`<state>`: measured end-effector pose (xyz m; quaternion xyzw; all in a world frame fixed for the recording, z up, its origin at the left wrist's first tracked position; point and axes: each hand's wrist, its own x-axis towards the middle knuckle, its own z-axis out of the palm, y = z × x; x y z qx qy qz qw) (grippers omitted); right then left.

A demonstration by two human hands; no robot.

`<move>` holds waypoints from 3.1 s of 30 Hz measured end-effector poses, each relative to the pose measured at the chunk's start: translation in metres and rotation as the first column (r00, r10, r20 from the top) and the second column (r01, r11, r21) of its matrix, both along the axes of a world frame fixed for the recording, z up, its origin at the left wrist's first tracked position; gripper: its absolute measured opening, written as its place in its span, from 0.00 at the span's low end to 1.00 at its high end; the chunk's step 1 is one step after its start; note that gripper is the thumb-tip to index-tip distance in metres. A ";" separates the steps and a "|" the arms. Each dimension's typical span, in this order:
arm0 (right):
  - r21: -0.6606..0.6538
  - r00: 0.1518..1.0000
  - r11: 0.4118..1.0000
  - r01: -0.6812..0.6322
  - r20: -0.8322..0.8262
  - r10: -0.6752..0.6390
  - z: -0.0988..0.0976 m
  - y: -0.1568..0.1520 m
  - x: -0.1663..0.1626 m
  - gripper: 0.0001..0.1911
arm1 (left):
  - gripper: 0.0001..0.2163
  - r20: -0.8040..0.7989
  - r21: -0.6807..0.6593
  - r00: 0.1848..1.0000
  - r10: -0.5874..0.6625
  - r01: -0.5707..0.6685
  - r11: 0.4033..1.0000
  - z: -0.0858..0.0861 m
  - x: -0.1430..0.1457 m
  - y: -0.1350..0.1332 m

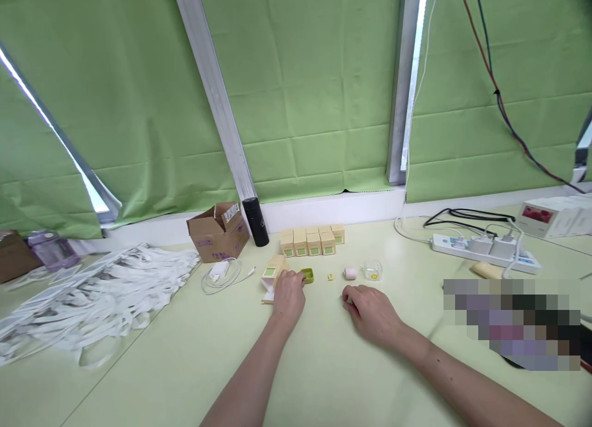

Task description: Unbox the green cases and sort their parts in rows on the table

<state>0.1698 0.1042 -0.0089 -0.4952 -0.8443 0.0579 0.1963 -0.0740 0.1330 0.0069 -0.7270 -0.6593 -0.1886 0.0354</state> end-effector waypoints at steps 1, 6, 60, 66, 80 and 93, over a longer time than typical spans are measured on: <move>-0.003 1.000 1.000 0.001 0.000 -0.001 0.000 0.000 0.000 0.07 | 0.13 0.001 0.005 1.000 0.001 -0.001 1.000 0.000 0.000 0.000; -0.005 1.000 1.000 0.000 0.002 0.000 0.001 0.000 -0.001 0.07 | 0.11 0.005 0.051 1.000 0.006 -0.006 0.999 0.007 0.005 -0.006; 0.019 0.995 0.999 -0.027 0.093 0.025 0.013 0.001 -0.006 0.05 | 0.32 -0.195 -0.015 0.980 -0.029 0.027 1.000 0.026 0.128 0.153; 0.020 0.995 0.999 -0.029 0.101 0.027 0.010 0.002 -0.006 0.05 | 0.25 -0.187 0.026 0.976 -0.114 0.121 0.992 0.035 0.134 0.152; -0.178 0.966 0.984 0.015 -0.251 -0.060 0.005 0.009 0.004 0.07 | 0.16 0.183 0.303 0.947 -0.262 0.200 0.932 0.086 0.135 0.101; -0.188 0.911 0.979 -0.075 -0.413 -0.010 0.004 0.015 0.008 0.04 | 0.19 0.582 0.101 0.768 -0.269 0.260 0.960 0.044 0.053 -0.055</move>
